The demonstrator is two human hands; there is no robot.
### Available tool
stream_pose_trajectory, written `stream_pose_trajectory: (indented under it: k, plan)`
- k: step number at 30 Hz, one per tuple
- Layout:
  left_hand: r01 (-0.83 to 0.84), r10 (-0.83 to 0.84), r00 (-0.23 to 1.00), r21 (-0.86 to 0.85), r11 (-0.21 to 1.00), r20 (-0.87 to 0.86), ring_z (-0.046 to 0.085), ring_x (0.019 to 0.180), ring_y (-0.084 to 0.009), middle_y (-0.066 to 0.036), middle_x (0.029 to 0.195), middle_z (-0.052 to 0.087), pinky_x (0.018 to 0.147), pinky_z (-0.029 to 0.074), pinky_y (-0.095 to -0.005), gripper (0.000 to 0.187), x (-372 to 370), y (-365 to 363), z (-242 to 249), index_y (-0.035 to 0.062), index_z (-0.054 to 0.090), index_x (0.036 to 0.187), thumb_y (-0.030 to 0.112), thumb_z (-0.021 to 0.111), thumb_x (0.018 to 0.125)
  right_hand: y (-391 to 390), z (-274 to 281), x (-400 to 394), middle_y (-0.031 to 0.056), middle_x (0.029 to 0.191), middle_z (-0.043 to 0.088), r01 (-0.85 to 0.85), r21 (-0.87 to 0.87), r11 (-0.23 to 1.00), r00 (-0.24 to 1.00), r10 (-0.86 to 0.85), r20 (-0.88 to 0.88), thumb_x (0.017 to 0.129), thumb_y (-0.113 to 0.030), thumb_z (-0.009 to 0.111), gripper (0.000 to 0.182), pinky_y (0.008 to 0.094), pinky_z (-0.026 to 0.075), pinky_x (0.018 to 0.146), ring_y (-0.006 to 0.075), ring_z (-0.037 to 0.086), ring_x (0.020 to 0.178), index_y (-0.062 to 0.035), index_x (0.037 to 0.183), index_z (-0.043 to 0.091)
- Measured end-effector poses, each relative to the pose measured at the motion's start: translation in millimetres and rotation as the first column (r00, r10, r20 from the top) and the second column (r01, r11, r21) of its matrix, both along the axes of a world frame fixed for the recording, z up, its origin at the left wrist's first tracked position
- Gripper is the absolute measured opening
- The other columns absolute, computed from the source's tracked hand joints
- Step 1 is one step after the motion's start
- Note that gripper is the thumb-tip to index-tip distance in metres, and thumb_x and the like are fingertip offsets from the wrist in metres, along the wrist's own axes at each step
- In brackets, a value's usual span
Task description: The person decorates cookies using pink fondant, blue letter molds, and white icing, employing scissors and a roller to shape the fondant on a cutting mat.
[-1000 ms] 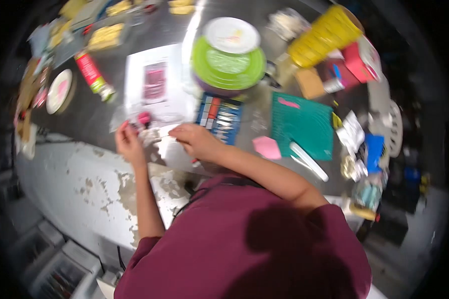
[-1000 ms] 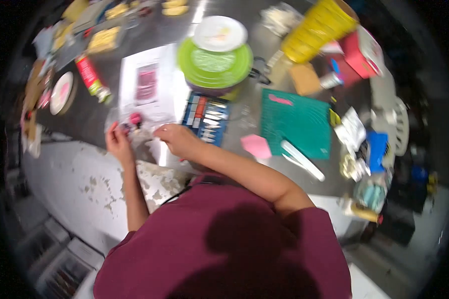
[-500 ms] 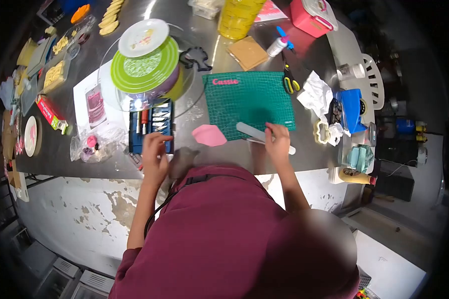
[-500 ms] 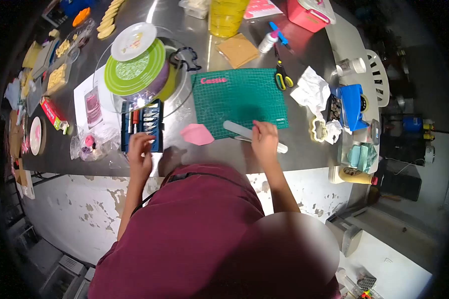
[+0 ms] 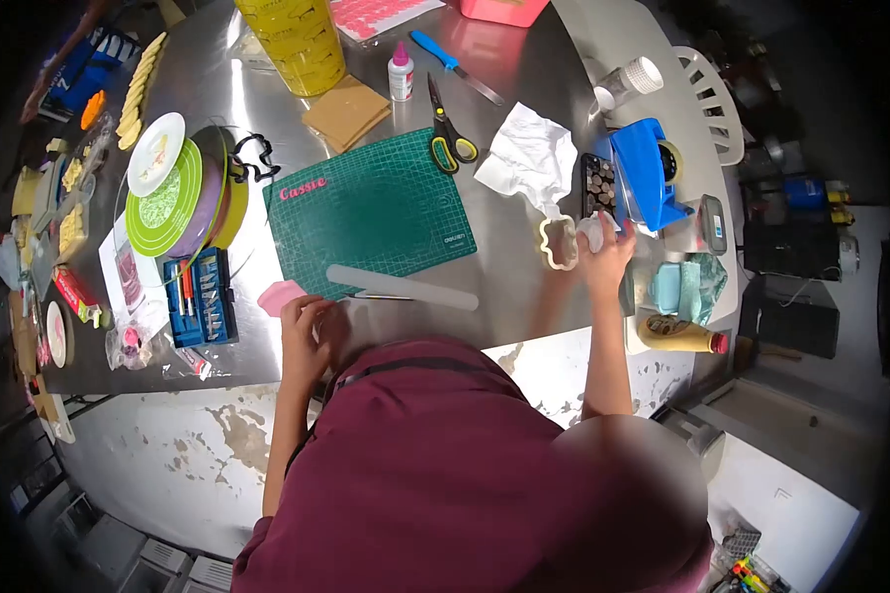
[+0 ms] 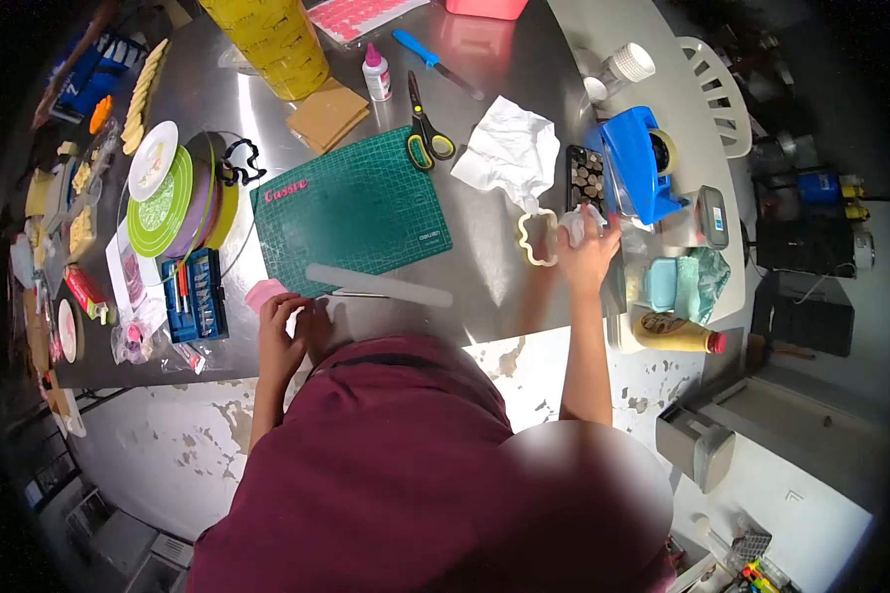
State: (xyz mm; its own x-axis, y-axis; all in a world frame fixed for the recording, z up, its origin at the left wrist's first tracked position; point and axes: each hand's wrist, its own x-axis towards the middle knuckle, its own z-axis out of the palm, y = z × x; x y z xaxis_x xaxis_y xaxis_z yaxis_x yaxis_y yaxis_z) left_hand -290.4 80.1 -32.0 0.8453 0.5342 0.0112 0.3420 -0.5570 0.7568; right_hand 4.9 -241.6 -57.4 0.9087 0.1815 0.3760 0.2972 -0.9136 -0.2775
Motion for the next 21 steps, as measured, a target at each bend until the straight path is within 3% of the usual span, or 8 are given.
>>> stream_pose_trajectory:
  k: [6,8,9,12,14,16,19,21]
  plan:
    - [0.015,-0.012,0.999,0.086,0.996,-0.041,0.045,0.101,-0.0306,-0.013,0.102,0.052,0.088,0.037,-0.0371,0.029,22,1,3,0.004,0.059,0.092,-0.007,0.055,0.066,-29,-21,15,0.0186,0.083,0.061,0.058,0.079,0.995,0.991,-0.048,-0.128,0.071,-0.016,0.066,0.018,0.0396,0.045,0.081,0.0332,0.056,0.092,-0.0022,0.083,0.065]
    - [0.003,-0.001,1.0,0.112,0.994,-0.02,0.048,0.098,-0.0304,-0.013,0.1,0.053,0.085,0.038,-0.0378,0.024,27,7,5,0.0039,0.059,0.091,-0.005,0.055,0.068,-26,-7,16,0.018,0.083,0.061,0.045,0.107,0.993,0.998,-0.039,-0.056,0.072,-0.015,0.065,0.015,0.0378,0.047,0.077,0.033,0.058,0.085,-0.0014,0.079,0.064]
    - [0.006,-0.005,1.0,0.13,0.991,-0.008,0.048,0.097,-0.0305,-0.013,0.099,0.054,0.084,0.039,-0.038,0.024,28,11,4,0.0037,0.059,0.09,-0.005,0.055,0.069,-11,14,8,0.0175,0.084,0.061,0.001,0.163,0.987,0.997,0.012,-0.077,0.071,-0.013,0.066,0.02,0.0365,0.048,0.073,0.0323,0.059,0.079,-0.0013,0.087,0.062]
    - [0.026,-0.027,1.0,0.18,0.983,0.001,0.051,0.095,-0.0292,-0.012,0.099,0.056,0.082,0.041,-0.0366,0.024,34,24,-2,0.0043,0.059,0.092,-0.003,0.058,0.069,35,12,-5,0.0163,0.083,0.061,-0.122,0.727,0.676,0.88,0.413,-0.236,0.071,-0.01,0.065,0.03,0.0369,0.049,0.07,0.032,0.06,0.075,-0.0027,0.099,0.056]
    - [0.042,-0.039,0.999,0.19,0.981,-0.02,0.051,0.097,-0.0299,-0.013,0.102,0.056,0.084,0.041,-0.0369,0.024,41,32,-8,0.0039,0.059,0.092,-0.002,0.058,0.069,91,37,-31,0.0152,0.083,0.061,-0.202,0.6,0.774,0.789,0.491,-0.369,0.068,-0.006,0.065,0.04,0.0355,0.049,0.069,0.0301,0.061,0.075,-0.0047,0.105,0.051]
    - [0.041,-0.019,0.995,0.223,0.974,-0.098,0.051,0.1,-0.0305,-0.014,0.105,0.055,0.086,0.041,-0.0367,0.026,48,46,-11,0.0037,0.059,0.093,-0.002,0.059,0.068,127,24,-37,0.0137,0.083,0.062,-0.35,0.36,0.864,0.819,0.469,-0.329,0.065,-0.004,0.065,0.037,0.0326,0.049,0.068,0.0264,0.062,0.077,-0.0057,0.101,0.056]
    - [0.035,-0.005,0.99,0.214,0.976,-0.14,0.05,0.102,-0.0311,-0.015,0.108,0.055,0.088,0.04,-0.0362,0.028,48,68,-11,0.0036,0.058,0.095,-0.002,0.059,0.068,141,21,-27,0.0141,0.086,0.063,-0.38,0.126,0.916,0.85,0.4,-0.342,0.062,-0.001,0.063,0.033,0.0317,0.049,0.066,0.0257,0.063,0.075,-0.0054,0.094,0.059]
    - [0.023,-0.004,0.992,0.154,0.988,-0.126,0.05,0.103,-0.0311,-0.014,0.108,0.055,0.088,0.04,-0.0359,0.031,46,79,-12,0.0039,0.059,0.098,-0.002,0.06,0.067,135,27,-21,0.0129,0.087,0.064,-0.274,0.249,0.929,0.835,0.359,-0.418,0.062,-0.001,0.063,0.026,0.0307,0.049,0.063,0.0219,0.063,0.071,-0.0039,0.088,0.06]
